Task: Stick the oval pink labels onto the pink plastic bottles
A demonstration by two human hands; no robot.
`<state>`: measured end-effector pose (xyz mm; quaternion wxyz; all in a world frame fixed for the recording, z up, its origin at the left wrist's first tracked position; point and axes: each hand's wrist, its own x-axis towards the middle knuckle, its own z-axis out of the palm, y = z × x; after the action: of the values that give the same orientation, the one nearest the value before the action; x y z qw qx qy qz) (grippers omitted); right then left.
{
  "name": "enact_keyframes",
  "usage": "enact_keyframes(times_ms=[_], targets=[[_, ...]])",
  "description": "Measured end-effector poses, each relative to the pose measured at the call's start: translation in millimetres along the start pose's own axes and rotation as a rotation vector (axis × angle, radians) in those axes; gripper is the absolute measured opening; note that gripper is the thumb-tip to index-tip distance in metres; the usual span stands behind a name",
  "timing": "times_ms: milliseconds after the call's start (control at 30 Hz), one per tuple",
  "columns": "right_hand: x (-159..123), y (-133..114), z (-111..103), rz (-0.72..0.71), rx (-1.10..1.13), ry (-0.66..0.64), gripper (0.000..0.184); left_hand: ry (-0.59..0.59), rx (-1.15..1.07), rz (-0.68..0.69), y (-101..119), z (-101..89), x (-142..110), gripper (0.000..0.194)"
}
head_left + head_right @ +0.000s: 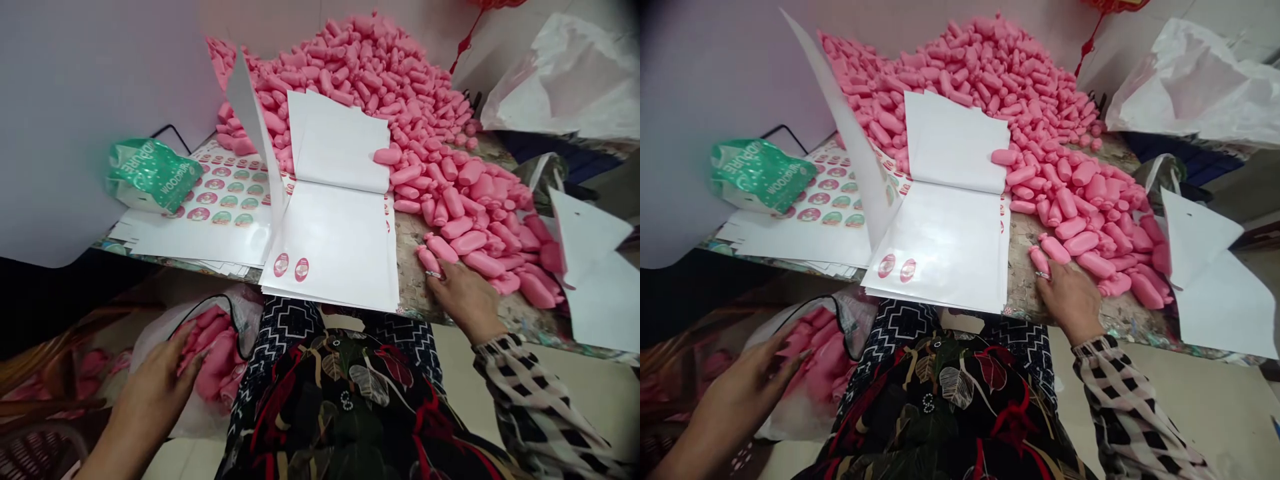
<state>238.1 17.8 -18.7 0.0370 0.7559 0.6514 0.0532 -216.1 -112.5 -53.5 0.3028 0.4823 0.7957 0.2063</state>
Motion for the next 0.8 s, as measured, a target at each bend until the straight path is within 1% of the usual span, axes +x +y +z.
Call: enact_keyframes(times_ms=[33, 67, 133, 167, 200, 233, 267, 300, 333, 367, 433, 500, 533, 567, 633, 667, 700, 733, 800], targets=[[1, -3, -3, 0.030, 0.088, 0.015, 0.042, -0.045, -0.051, 0.015, 10, -1.1, -3, 0.043], [0, -10, -7, 0.057, 0.226, 0.033, 0.044, -0.112, -0.149, 0.020, 22, 0.4, -6, 0.041], [-6, -34, -18, 0.063, 0.638, 0.029, 0.047, -0.246, -0.418, 0.031, 53, 10.8, -11, 0.039], [-12, -53, -24, 0.028, 0.895, -0.017, 0.046, -0.353, -0.541, 0.022, 70, 19.2, -12, 0.043], [-20, -73, -29, -0.031, 1.138, -0.114, 0.044, -0.425, -0.681, 0.017, 86, 29.0, -12, 0.049], [-30, -95, -34, -0.074, 1.296, -0.236, 0.040, -0.469, -0.846, 0.034, 102, 39.4, -11, 0.052], [-40, -116, -38, -0.110, 1.386, -0.377, 0.035, -0.511, -1.013, 0.055, 115, 49.6, -9, 0.053], [-49, -134, -40, -0.145, 1.448, -0.480, 0.032, -0.534, -1.155, 0.060, 126, 58.6, -7, 0.052], [-57, -149, -43, -0.217, 1.479, -0.580, 0.029, -0.549, -1.268, 0.052, 135, 65.8, -5, 0.048], [-62, -159, -44, -0.292, 1.483, -0.608, 0.027, -0.554, -1.351, 0.035, 141, 70.5, -3, 0.042], [-62, -165, -48, -0.463, 1.422, -0.669, 0.026, -0.513, -1.407, 0.001, 146, 71.9, 1, 0.030], [-50, -157, -52, -0.579, 1.300, -0.743, 0.027, -0.398, -1.317, 0.038, 144, 64.0, 6, 0.023], [-41, -151, -52, -0.594, 1.227, -0.754, 0.029, -0.317, -1.212, 0.088, 142, 58.1, 8, 0.022], [-32, -147, -52, -0.571, 1.149, -0.694, 0.032, -0.234, -1.070, 0.150, 139, 51.8, 11, 0.023], [-16, -144, -46, -0.509, 0.963, -0.433, 0.032, -0.102, -0.733, 0.295, 135, 40.5, 18, 0.024], [-11, -146, -41, -0.495, 0.866, -0.301, 0.029, -0.063, -0.568, 0.374, 133, 36.4, 22, 0.025], [-8, -149, -35, -0.494, 0.782, -0.201, 0.026, -0.044, -0.420, 0.452, 132, 33.5, 25, 0.027], [-6, -155, -30, -0.499, 0.713, -0.130, 0.024, -0.040, -0.290, 0.521, 131, 31.8, 28, 0.029], [-7, -166, -21, -0.503, 0.620, -0.055, 0.021, -0.054, -0.079, 0.621, 129, 31.4, 32, 0.033]])
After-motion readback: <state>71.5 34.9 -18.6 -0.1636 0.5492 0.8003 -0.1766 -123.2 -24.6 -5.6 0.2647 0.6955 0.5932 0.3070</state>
